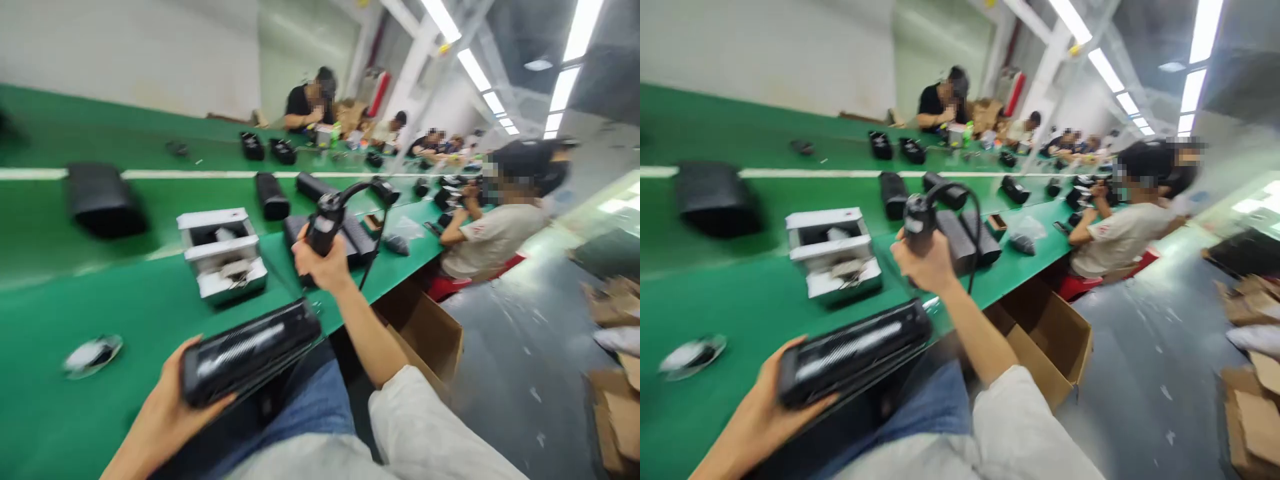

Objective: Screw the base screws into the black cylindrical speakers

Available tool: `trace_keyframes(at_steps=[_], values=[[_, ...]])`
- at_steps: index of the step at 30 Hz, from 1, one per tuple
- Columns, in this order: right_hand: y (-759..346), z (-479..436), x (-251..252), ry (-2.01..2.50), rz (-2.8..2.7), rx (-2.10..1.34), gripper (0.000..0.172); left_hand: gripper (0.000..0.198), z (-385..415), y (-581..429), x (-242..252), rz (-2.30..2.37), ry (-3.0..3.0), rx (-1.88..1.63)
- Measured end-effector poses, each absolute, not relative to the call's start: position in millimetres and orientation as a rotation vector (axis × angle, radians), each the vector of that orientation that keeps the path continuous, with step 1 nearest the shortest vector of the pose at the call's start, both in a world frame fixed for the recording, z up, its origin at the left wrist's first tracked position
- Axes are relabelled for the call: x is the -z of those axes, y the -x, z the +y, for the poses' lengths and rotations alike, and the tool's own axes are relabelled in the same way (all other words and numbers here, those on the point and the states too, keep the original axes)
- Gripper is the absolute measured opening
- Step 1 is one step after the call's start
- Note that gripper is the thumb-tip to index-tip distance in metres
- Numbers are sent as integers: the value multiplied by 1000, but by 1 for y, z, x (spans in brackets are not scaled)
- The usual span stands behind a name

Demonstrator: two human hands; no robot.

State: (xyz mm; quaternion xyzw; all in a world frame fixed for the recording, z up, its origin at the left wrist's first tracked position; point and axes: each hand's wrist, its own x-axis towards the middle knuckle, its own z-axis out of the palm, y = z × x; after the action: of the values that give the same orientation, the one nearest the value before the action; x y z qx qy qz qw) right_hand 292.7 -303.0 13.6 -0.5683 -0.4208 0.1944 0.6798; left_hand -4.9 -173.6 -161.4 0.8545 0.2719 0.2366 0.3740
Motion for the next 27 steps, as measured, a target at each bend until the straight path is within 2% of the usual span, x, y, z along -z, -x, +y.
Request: trace_keyframes(at_steps=[5, 8, 10, 11, 14, 16, 19, 27], values=[[-285, -286, -48, 1049, -1057, -379, 51, 109, -191, 24, 157, 610, -2072, -483], [-268, -260, -77, 846, -1124, -59, 24, 114, -185, 20, 157, 568, -2049, -487], [-257, -236, -83, 772, -1116, 66, 16, 116, -186, 21, 158, 546, -2051, -502], [-254, -221, -81, 752, -1106, 82, 17, 117, -187, 21, 158, 532, -2054, -509], [-256, -175, -60, 750, -1135, 88, 43, 119, -189, 23, 162, 491, -2060, -528], [-261, -153, -44, 808, -1155, 83, 50, 120, -188, 22, 164, 477, -2061, -539], [-262, -143, -32, 931, -1100, 25, 37, 120, -187, 22, 164, 469, -2068, -543], [-253, -166, -49, 1009, -1024, -175, 22, 121, -188, 17, 167, 415, -2090, -627]])
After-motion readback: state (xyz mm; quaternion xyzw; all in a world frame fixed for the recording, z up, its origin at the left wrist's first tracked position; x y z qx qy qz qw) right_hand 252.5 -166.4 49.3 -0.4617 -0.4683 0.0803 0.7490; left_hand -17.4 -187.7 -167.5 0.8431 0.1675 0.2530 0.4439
